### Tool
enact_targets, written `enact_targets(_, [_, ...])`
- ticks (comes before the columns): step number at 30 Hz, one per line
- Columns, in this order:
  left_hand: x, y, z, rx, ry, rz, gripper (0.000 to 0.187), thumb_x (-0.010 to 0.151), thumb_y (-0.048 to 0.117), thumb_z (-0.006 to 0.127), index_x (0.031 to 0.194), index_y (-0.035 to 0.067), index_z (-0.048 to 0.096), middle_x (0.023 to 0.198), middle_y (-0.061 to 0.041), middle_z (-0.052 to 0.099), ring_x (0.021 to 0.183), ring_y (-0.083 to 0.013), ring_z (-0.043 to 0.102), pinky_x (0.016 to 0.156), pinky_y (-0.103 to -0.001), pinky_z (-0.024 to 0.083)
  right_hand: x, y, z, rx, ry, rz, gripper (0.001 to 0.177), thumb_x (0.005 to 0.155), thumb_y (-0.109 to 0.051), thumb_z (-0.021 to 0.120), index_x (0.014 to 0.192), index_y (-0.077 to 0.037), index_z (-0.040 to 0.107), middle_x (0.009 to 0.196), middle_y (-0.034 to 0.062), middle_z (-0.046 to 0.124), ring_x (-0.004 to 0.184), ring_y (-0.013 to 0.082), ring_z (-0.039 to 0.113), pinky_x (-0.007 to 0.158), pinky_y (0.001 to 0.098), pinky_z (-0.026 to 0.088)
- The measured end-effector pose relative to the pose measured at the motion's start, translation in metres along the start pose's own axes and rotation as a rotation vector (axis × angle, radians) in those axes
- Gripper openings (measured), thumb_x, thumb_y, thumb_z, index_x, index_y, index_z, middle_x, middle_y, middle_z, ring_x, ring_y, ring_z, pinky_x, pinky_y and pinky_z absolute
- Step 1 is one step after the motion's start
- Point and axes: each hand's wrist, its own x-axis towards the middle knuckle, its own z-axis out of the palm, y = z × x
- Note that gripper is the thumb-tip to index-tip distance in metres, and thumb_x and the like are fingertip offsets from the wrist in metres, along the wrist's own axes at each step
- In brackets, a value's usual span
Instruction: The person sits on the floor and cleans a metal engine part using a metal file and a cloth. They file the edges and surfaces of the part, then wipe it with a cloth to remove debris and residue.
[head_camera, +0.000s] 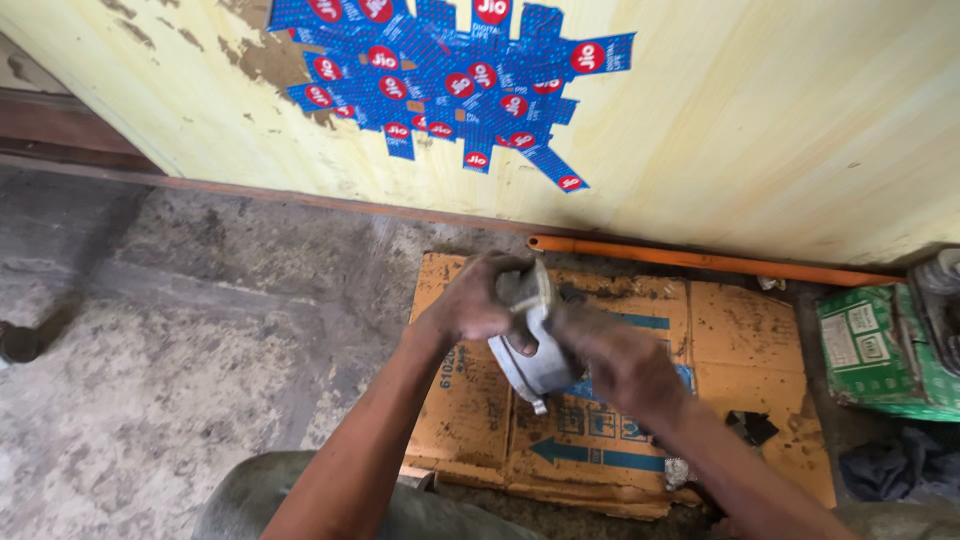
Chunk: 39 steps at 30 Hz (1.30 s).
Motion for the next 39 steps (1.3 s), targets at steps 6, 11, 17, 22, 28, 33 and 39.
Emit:
enact_targets(6, [0.009,0.001,0.007,-0.057,-0.067,0.035,0.118,0.029,0.017,0.094,0.141,0.01,0.058,0.14,-0.011,0.056,0.126,-0.0332,0.058,0.111,-0.048,0.047,-0.002,-0.01,-0.007,0.051,-0.055,-0.16,0.036,0.078,-0.001,0.076,0.11,-0.018,0.072,0.122,0.0051,0.073,0.111,0.0256,0.075,0.094,0.0452,0.063])
enact_targets(11, [0.004,0.006,0.003,-0.008,-0.085,0.007,0.118,0.028,0.017,0.095,0.14,0.011,0.059,0.14,-0.01,0.056,0.129,-0.032,0.055,0.113,-0.045,0.043,-0.005,0.012,0.001,0.031,0.047,0.174,0.05,0.076,0.016,0.066,0.112,-0.017,0.079,0.117,0.0088,0.076,0.108,0.0246,0.075,0.081,0.0265,0.065])
enact_targets(17, [0.002,0.015,-0.001,-0.009,-0.082,0.012,0.115,0.028,0.015,0.093,0.138,0.01,0.061,0.138,-0.01,0.057,0.127,-0.0308,0.057,0.112,-0.039,0.046,0.004,-0.003,-0.015,0.015,0.009,-0.034,0.047,0.061,-0.012,0.08,0.107,-0.019,0.076,0.112,0.0013,0.073,0.113,0.0287,0.069,0.097,0.0477,0.06])
enact_targets(22, [0.007,0.012,0.002,-0.063,-0.055,0.045,0.112,0.028,0.014,0.092,0.136,0.006,0.062,0.139,-0.011,0.058,0.127,-0.0307,0.058,0.112,-0.038,0.047,0.004,0.007,-0.005,0.048,0.107,0.032,0.042,0.074,0.009,0.07,0.103,-0.02,0.077,0.109,0.0051,0.073,0.107,0.0277,0.073,0.086,0.0324,0.066])
enact_targets(28, [0.001,0.003,0.006,-0.111,-0.047,0.007,0.115,0.029,0.014,0.094,0.138,0.007,0.057,0.139,-0.012,0.06,0.127,-0.0307,0.059,0.113,-0.045,0.044,0.013,0.016,-0.001,-0.035,0.101,0.103,0.031,0.078,0.004,0.072,0.1,-0.018,0.078,0.098,0.006,0.075,0.085,0.0222,0.075,0.068,0.0299,0.064])
enact_targets(33, [-0.003,0.001,0.001,-0.115,-0.054,-0.095,0.118,0.03,0.014,0.092,0.142,0.012,0.056,0.141,-0.012,0.058,0.129,-0.0318,0.057,0.113,-0.047,0.044,0.005,0.026,-0.03,-0.069,0.127,0.442,0.042,0.083,0.013,0.061,0.107,-0.016,0.078,0.102,0.0066,0.076,0.081,0.0193,0.075,0.064,0.0298,0.062])
enact_targets(39, [0.006,-0.021,0.001,-0.192,-0.032,0.112,0.117,0.024,0.012,0.09,0.138,0.01,0.062,0.15,-0.014,0.049,0.134,-0.0358,0.05,0.117,-0.05,0.039,0.01,0.0,-0.019,0.141,0.106,0.456,0.032,0.088,0.006,0.065,0.112,-0.013,0.075,0.107,0.0079,0.077,0.083,0.0198,0.076,0.067,0.0301,0.065])
